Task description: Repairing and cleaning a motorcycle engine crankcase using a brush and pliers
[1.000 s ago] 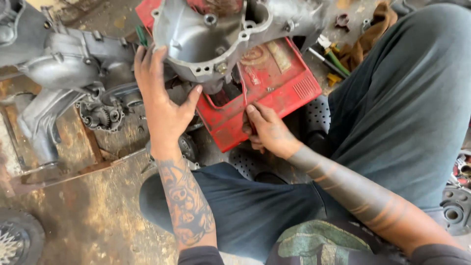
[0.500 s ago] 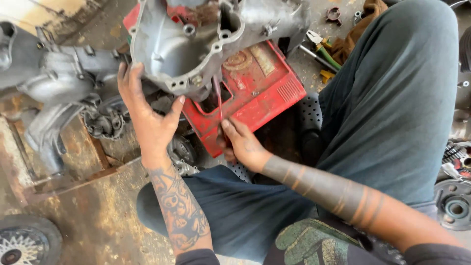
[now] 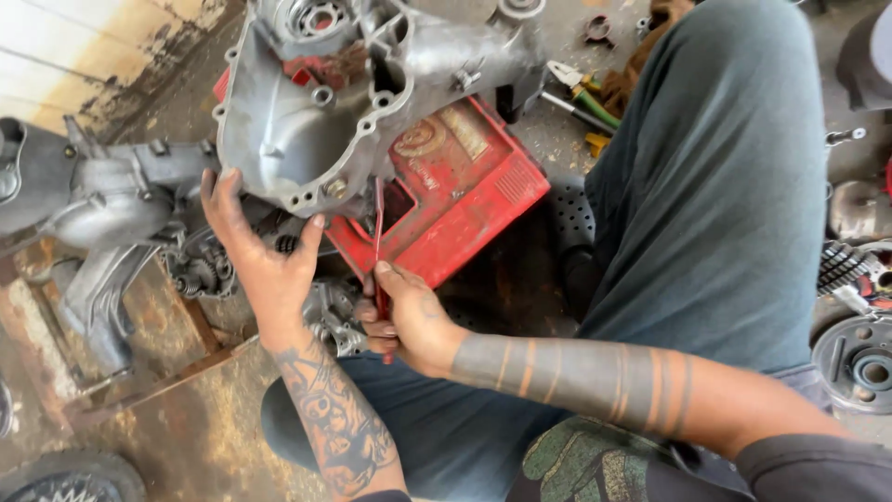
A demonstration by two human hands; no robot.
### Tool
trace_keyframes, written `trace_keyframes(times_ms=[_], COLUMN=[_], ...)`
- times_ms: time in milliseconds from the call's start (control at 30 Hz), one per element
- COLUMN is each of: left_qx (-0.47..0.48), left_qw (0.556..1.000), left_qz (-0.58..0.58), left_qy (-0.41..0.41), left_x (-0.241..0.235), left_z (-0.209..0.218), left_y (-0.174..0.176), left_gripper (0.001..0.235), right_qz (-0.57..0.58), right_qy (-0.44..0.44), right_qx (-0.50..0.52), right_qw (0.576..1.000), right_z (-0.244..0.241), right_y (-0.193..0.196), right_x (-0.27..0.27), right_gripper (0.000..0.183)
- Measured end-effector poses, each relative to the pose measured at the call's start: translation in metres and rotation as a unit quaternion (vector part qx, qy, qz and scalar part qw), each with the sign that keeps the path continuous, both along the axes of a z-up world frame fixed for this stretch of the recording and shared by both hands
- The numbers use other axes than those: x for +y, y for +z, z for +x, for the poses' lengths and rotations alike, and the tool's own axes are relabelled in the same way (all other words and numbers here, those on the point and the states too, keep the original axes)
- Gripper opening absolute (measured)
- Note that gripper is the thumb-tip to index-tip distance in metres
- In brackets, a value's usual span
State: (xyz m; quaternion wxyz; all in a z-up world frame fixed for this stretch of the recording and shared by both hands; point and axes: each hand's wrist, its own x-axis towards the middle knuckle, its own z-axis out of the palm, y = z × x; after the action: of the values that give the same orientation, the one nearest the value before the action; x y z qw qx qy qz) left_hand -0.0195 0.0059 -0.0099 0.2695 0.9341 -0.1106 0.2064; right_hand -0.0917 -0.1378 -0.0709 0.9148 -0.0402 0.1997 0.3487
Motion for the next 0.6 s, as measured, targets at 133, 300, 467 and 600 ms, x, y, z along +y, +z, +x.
trace_keyframes(times_ms=[133,300,467,600], left_qx=[-0.041,-0.006,-0.042,-0.044], left_qw=[0.998,1.000,0.998,0.998], left_qz=[-0.009,-0.029,-0.010,0.024], left_qy=[-0.037,-0.009,-0.043,-0.033], left_x=[0.011,0.012,0.014,0.020], left_z=[0.012,0.007,0.015,0.012], left_y=[-0.010,-0.015,-0.012,-0.015], left_gripper=[0.087,0.089,0.088,0.088], right_qz=[-0.186,-0.089,-0.172,-0.400], right_qy=[-0.032,-0.132,0.003,-0.127], right_qx=[0.028,-0.016,0.006,-0.080], right_qw=[0.982,0.987,0.985,0.904], right_z=[0.034,0.070,0.008,0.057], right_y=[0.005,0.028,0.002,-0.041], right_x=[-0.056,-0.041,-0.036,-0.078], right_gripper=[0.026,0.029,0.031,0.035])
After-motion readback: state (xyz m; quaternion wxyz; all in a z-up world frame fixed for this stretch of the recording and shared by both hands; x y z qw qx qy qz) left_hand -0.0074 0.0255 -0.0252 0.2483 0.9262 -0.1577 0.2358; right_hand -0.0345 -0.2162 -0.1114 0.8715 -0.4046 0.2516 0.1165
